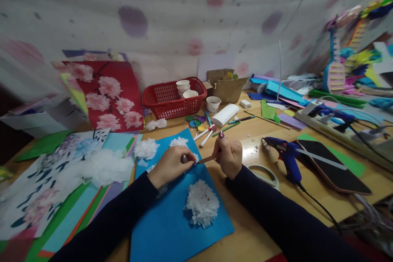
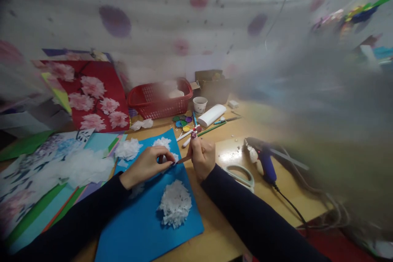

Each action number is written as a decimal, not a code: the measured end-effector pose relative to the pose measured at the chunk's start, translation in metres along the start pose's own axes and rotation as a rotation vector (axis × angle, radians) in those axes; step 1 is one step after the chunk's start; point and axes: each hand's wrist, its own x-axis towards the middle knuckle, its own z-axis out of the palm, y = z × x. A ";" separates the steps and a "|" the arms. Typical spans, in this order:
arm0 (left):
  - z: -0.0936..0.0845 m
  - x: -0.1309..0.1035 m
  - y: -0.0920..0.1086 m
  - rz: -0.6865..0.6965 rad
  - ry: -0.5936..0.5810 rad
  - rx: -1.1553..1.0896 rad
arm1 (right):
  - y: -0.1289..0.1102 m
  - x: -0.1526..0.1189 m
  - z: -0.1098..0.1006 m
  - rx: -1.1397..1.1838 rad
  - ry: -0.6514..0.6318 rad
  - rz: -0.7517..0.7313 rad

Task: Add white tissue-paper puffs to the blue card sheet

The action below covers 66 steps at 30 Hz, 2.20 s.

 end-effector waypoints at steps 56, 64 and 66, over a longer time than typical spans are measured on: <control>-0.194 -0.084 -0.072 -0.564 -0.093 0.432 | 0.012 0.026 0.001 0.545 -0.009 0.555; -0.163 -0.053 -0.124 -0.513 -0.039 0.457 | 0.023 0.028 -0.004 0.752 -0.136 0.733; -0.161 -0.054 -0.130 -0.504 -0.042 0.442 | 0.022 0.027 -0.004 0.765 -0.138 0.738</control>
